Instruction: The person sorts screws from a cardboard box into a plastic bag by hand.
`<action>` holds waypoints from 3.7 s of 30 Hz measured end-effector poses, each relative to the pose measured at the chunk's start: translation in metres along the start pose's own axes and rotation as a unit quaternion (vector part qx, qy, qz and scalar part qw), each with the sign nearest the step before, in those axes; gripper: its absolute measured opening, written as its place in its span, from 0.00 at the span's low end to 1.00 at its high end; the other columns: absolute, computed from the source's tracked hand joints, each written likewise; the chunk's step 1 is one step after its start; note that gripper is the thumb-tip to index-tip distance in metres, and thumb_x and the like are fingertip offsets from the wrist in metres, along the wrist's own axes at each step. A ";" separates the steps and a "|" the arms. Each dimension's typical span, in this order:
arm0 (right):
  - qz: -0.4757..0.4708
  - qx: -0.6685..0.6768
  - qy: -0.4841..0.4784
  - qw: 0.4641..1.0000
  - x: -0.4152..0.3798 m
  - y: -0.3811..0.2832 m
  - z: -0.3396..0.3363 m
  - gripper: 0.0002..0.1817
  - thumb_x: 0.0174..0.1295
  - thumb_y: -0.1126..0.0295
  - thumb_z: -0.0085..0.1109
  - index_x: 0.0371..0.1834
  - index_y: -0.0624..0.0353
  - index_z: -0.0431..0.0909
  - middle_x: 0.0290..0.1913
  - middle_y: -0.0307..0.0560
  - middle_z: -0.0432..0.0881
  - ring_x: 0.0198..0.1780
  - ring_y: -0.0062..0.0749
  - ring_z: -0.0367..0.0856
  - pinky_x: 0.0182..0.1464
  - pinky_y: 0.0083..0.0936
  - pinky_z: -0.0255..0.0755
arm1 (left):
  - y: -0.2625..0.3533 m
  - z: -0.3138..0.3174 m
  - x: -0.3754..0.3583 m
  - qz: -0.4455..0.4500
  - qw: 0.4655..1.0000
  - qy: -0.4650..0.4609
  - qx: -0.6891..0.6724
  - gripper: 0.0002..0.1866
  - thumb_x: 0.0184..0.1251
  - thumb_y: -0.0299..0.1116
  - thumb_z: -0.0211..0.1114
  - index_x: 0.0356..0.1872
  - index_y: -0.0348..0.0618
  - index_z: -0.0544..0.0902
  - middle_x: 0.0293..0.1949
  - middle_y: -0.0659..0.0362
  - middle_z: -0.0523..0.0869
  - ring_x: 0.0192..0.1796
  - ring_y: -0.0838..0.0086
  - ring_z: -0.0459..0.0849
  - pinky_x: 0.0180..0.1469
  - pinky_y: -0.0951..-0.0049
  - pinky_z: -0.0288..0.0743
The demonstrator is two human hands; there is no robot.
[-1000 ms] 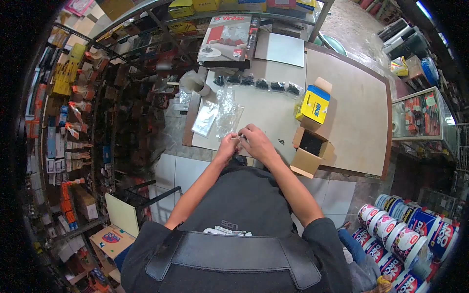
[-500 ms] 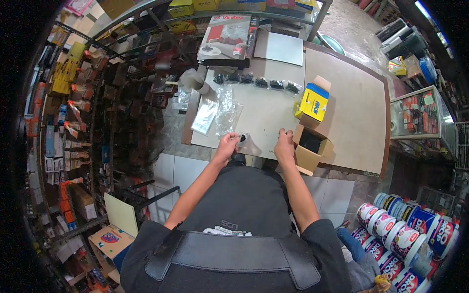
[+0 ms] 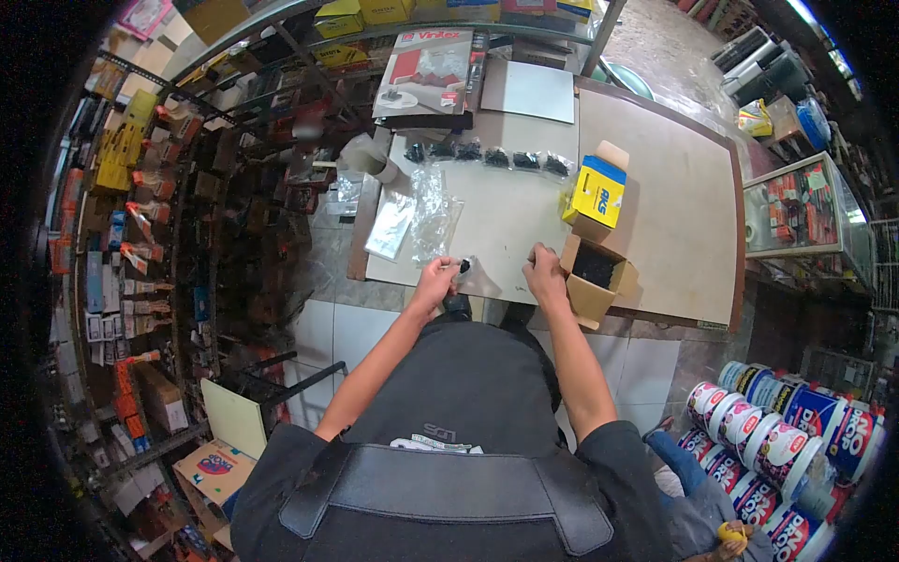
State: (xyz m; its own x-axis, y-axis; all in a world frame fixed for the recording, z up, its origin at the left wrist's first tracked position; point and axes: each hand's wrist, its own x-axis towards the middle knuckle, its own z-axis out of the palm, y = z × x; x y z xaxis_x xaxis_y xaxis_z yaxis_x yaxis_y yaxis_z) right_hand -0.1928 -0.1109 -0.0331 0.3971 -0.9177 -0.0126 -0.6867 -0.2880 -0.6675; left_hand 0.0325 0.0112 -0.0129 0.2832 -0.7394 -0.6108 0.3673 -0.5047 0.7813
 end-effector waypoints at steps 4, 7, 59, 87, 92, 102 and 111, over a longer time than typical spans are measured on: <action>0.054 0.108 -0.036 0.992 0.004 -0.020 0.001 0.10 0.54 0.76 0.63 0.38 0.65 0.75 0.33 0.52 0.80 0.35 0.38 0.81 0.41 0.33 0.77 | 0.003 0.002 -0.003 0.000 1.000 -0.008 -0.008 0.12 0.72 0.35 0.64 0.48 0.40 0.77 0.22 0.65 0.75 0.21 0.83 0.71 0.24 0.78 0.66; 0.110 0.272 -0.054 0.954 0.007 -0.039 0.011 0.11 0.57 0.76 0.63 0.42 0.63 0.76 0.35 0.43 0.80 0.36 0.24 0.80 0.41 0.24 0.77 | 0.006 0.004 -0.005 -0.002 1.000 -0.002 0.009 0.12 0.73 0.36 0.64 0.48 0.40 0.76 0.22 0.65 0.75 0.22 0.83 0.72 0.24 0.78 0.66; 0.098 -0.071 -0.011 0.993 0.096 -0.096 0.076 0.11 0.57 0.64 0.65 0.40 0.55 0.82 0.40 0.53 0.86 0.45 0.46 0.85 0.50 0.40 0.76 | 0.010 -0.043 0.003 -0.019 0.998 -0.032 0.054 0.09 0.72 0.32 0.62 0.49 0.42 0.79 0.26 0.68 0.77 0.26 0.85 0.73 0.28 0.79 0.66; 0.003 0.126 0.106 0.986 -0.003 -0.091 -0.047 0.11 0.58 0.77 0.63 0.44 0.62 0.81 0.38 0.49 0.80 0.35 0.35 0.81 0.41 0.30 0.76 | 0.011 0.003 -0.002 -0.008 0.999 -0.032 0.040 0.08 0.73 0.32 0.62 0.48 0.41 0.78 0.24 0.66 0.77 0.26 0.82 0.74 0.29 0.78 0.69; 0.103 0.139 0.226 0.959 0.002 -0.055 -0.095 0.05 0.64 0.76 0.58 0.41 0.64 0.80 0.33 0.38 0.78 0.27 0.16 0.74 0.30 0.18 0.71 | 0.010 0.020 -0.007 -0.002 0.999 -0.022 0.050 0.09 0.72 0.33 0.63 0.47 0.41 0.78 0.24 0.65 0.77 0.25 0.82 0.75 0.30 0.78 0.70; 0.297 0.368 0.155 0.867 -0.019 0.030 -0.113 0.05 0.68 0.71 0.53 0.36 0.57 0.78 0.24 0.35 0.71 0.22 0.16 0.71 0.20 0.17 0.63 | 0.005 0.047 -0.016 0.001 1.000 -0.007 0.029 0.10 0.71 0.32 0.62 0.48 0.40 0.77 0.23 0.65 0.76 0.24 0.82 0.73 0.27 0.77 0.68; 0.149 -0.083 0.014 0.985 -0.013 0.034 -0.107 0.19 0.52 0.69 0.69 0.48 0.62 0.84 0.39 0.56 0.87 0.44 0.48 0.86 0.49 0.39 0.80 | -0.005 0.074 -0.020 -0.013 1.000 0.002 0.015 0.10 0.73 0.33 0.63 0.48 0.40 0.76 0.24 0.65 0.76 0.23 0.82 0.73 0.27 0.77 0.68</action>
State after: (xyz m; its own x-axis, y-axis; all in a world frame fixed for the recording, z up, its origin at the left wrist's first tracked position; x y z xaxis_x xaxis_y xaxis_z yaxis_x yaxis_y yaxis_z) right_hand -0.2862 -0.1382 0.0238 0.1472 -0.9748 -0.1675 -0.8612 -0.0430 -0.5064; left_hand -0.0405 -0.0046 0.0053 0.2768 -0.7246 -0.6311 0.3480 -0.5366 0.7687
